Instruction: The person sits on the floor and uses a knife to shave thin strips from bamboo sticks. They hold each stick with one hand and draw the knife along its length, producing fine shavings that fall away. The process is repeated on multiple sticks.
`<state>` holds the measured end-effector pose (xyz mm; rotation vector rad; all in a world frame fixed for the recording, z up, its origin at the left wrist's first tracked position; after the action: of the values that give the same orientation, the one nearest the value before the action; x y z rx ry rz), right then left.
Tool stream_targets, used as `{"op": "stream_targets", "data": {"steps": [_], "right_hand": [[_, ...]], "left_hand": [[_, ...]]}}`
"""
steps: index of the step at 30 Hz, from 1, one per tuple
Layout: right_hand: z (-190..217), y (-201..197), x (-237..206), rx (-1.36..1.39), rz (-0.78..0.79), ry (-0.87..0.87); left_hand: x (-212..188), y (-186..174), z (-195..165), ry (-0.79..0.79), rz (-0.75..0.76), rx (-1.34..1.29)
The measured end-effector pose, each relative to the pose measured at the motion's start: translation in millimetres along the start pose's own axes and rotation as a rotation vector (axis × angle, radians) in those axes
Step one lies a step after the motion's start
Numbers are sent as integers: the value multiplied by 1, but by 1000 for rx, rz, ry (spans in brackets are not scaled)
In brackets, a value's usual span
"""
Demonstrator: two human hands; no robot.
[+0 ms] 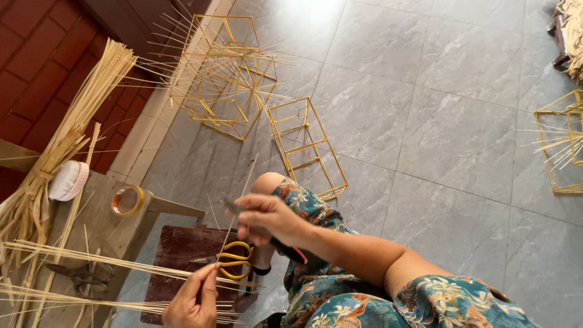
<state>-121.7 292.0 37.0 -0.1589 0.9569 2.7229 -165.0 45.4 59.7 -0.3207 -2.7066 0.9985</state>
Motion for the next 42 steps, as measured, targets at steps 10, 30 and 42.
{"op": "stream_targets", "data": {"steps": [10, 30, 42], "right_hand": [[23, -23, 14, 69, -2, -65], [3, 18, -18, -395, 67, 187], [-15, 24, -18, -374, 169, 210]], "left_hand": [[-42, 8, 176, -171, -79, -222], [-58, -5, -41, -264, -50, -155], [-82, -11, -35, -267, -114, -216]]}}
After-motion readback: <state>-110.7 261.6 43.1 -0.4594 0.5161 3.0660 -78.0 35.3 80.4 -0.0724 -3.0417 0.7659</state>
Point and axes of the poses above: each hand's wrist, its own x-axis towards the middle knuckle, its own y-axis out of the palm, z = x × y, the point moved 2 cm from there along x, towards the middle knuckle, and after that the axes turned 11 degrees about -z, right-handed, at the moved point
